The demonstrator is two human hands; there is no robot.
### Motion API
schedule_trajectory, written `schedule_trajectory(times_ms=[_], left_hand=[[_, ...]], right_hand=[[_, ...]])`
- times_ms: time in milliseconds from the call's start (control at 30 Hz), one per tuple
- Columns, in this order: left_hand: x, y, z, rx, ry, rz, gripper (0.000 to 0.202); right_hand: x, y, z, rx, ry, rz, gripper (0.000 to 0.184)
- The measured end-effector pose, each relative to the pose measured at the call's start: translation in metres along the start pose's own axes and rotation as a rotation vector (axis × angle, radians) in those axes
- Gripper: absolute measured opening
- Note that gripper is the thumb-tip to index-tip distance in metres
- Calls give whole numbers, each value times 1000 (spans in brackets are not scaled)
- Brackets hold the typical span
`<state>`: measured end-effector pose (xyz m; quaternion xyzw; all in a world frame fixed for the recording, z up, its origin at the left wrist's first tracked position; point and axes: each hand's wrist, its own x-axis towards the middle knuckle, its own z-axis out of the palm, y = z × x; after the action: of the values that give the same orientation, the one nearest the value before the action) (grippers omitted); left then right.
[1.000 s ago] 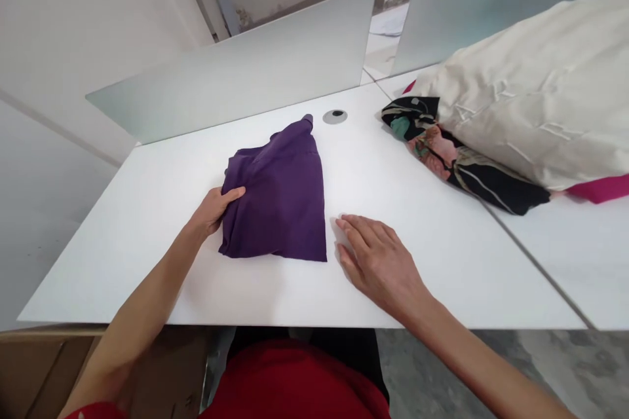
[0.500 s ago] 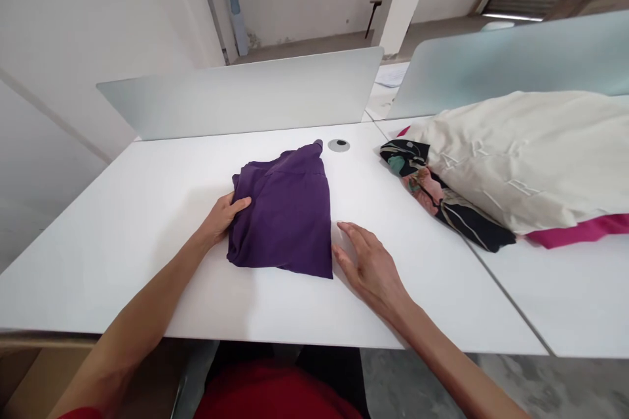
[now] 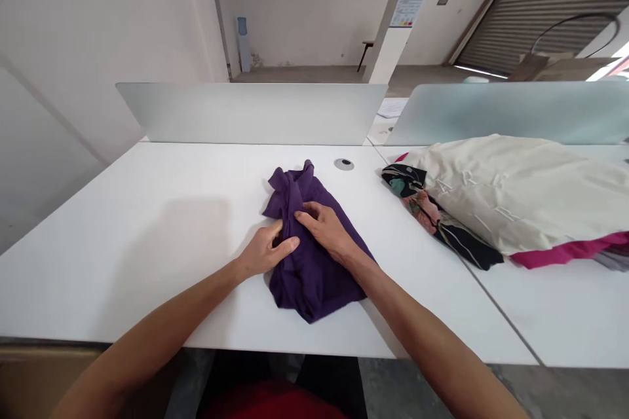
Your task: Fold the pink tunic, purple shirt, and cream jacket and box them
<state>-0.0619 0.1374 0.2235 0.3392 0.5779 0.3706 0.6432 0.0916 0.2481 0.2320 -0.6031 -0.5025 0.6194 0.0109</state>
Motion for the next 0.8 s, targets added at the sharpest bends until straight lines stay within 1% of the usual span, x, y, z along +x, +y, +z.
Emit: schedule_trajectory(times_ms=[33, 100, 167, 233, 300, 367, 400, 467, 500, 533, 567, 633, 667, 733, 800], left_hand=[[0, 0, 1, -35, -35, -8, 39], [2, -2, 0, -92, -37, -63, 54], [6, -4, -1, -129, 25, -150, 63], [10, -5, -1, -179, 84, -237, 64], [12, -5, -2, -239, 107, -291, 60], [14, -5, -3, -272, 121, -296, 55], [14, -5, -3, -274, 125, -283, 53], [14, -5, -5, -261, 125, -249, 50], [14, -5, -6, -252, 127, -231, 50], [14, -6, -7, -246, 129, -214, 50], [14, -7, -7, -248, 131, -199, 50], [14, -10, -7, -285, 142, -180, 50], [14, -12, -7, -318, 148, -180, 50], [15, -15, -7, -381, 161, -203, 53], [17, -17, -10, -404, 200, -224, 58]], right_hand=[[-6, 2, -7, 60, -10, 62, 41], [-20, 7, -20, 153, -5, 173, 38], [-32, 10, -30, 199, 9, 211, 39], [-41, 11, -34, 160, -13, 198, 37], [-48, 9, -33, 47, -26, 133, 36], [-51, 6, -28, -67, -26, 10, 40], [-52, 4, -24, -116, -22, -62, 46], [-53, 2, -16, -229, -27, -176, 64], [-52, 1, -12, -284, -42, -208, 72], [-50, 1, -9, -326, -61, -217, 73], [-48, 1, -6, -346, -84, -207, 69], [-43, 2, -3, -281, -123, -144, 53], [-41, 3, -4, -212, -130, -100, 49], [-37, 2, -8, -52, -114, -11, 49], [-35, -1, -18, 103, -56, 58, 49]])
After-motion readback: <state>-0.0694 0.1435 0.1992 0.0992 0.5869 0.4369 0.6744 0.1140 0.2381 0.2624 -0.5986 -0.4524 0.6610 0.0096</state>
